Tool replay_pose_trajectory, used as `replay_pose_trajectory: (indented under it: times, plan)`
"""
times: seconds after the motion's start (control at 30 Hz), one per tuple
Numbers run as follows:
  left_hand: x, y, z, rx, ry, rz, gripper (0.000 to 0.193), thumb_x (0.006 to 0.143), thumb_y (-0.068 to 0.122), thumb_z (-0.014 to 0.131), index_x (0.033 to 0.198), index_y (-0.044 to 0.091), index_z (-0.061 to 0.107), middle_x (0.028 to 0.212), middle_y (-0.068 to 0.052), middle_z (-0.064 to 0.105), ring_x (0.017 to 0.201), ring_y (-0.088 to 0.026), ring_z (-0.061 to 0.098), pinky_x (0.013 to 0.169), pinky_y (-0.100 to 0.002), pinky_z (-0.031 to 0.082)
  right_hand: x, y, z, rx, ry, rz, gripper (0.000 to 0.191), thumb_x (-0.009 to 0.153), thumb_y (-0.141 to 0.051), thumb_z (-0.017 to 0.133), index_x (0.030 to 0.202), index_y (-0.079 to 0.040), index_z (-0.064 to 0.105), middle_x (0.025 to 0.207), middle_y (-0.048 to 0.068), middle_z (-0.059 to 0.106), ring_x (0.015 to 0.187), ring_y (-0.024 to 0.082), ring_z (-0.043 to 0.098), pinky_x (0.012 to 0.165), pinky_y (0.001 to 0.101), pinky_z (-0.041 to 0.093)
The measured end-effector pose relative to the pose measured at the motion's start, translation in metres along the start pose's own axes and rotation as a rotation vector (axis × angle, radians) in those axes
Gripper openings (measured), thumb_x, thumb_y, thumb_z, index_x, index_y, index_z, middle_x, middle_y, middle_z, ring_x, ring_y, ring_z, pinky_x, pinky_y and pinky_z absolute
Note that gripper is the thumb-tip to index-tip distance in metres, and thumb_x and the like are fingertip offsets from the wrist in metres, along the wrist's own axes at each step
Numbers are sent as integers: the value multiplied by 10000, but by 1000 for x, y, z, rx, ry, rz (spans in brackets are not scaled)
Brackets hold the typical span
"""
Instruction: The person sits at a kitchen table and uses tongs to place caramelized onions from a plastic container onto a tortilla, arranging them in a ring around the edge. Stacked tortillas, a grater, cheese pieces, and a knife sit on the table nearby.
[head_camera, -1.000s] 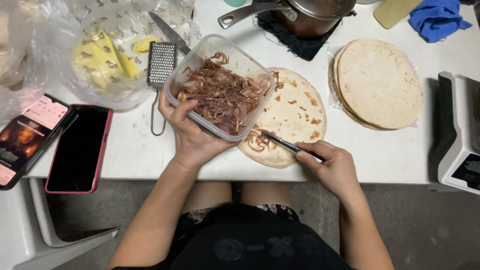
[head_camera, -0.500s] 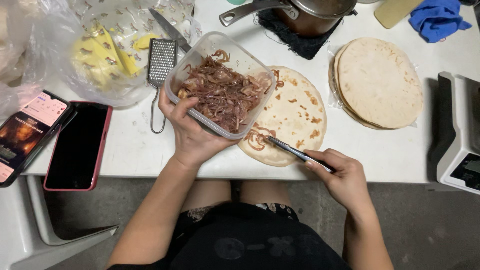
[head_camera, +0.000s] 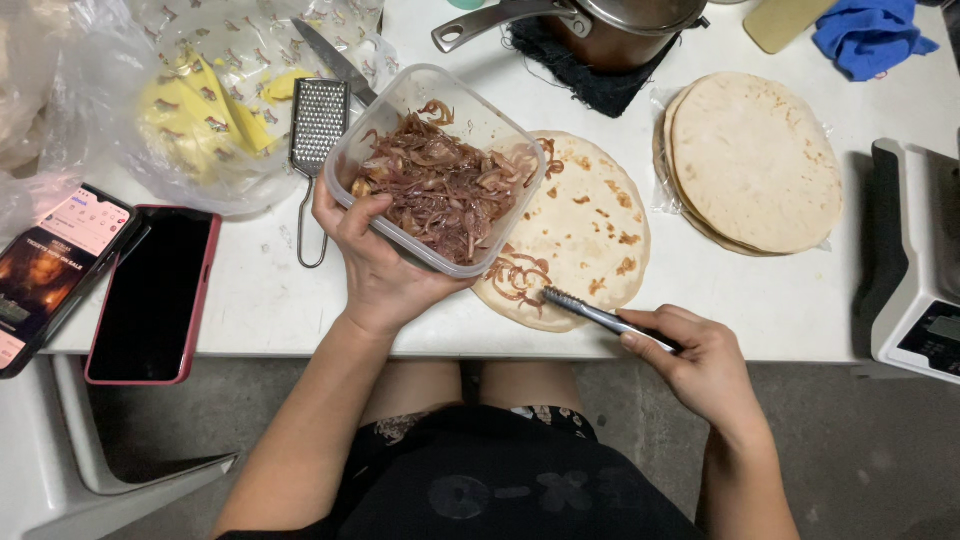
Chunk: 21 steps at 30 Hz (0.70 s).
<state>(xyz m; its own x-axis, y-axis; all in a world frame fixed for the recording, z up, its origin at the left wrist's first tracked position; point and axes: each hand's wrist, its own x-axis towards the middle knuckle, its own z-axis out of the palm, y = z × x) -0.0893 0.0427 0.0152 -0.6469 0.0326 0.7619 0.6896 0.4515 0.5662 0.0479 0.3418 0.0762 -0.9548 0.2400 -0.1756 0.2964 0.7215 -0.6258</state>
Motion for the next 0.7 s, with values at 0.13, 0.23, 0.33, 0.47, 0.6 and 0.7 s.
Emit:
replay_pose_trajectory:
  times: [0.13,0.23,0.33,0.47,0.6,0.7]
  plan:
    - [0,1,0,10,18,8,1204,607,475,1082,1358,213,179,1533,-230,125,1510,-438,219,1302,-570,365,2,3,3,-3,20,-106,271,809,-187,795,1070,-115,814,720,13,724,570,96,570,521,272,445]
    - [0,1,1,7,29,16,1194,602,466,1075,1359,212,187,1525,-237,133,1509,-451,205,1300,-576,362,3,5,5,-7,8,-60,278,814,-183,792,1084,-124,815,719,23,725,575,113,568,527,283,447]
    - [0,1,1,7,41,21,1185,599,467,1063,1359,215,190,1516,-236,141,1508,-448,207,1297,-578,356,3,7,5,-32,13,-55,286,811,-189,798,1091,-133,816,722,23,729,583,117,583,545,277,459]
    - [2,1,2,86,27,68,1200,557,516,1050,1330,199,189,1454,-217,191,1453,-461,203,1253,-610,319,5,5,-3,-43,12,-78,294,802,-208,803,1086,-132,813,751,2,736,600,108,590,546,269,463]
    - [4,2,1,61,17,115,1151,598,517,1026,1332,205,197,1459,-224,205,1454,-479,216,1256,-582,368,13,-10,-35,211,79,-236,317,856,-216,760,1149,-99,796,741,40,696,638,98,543,552,265,434]
    - [1,4,0,-3,-13,161,1103,655,530,1013,1337,222,202,1497,-257,199,1481,-475,248,1258,-529,432,20,-37,-46,-66,192,-290,331,816,-250,777,1118,-116,799,686,59,664,572,147,564,507,302,422]
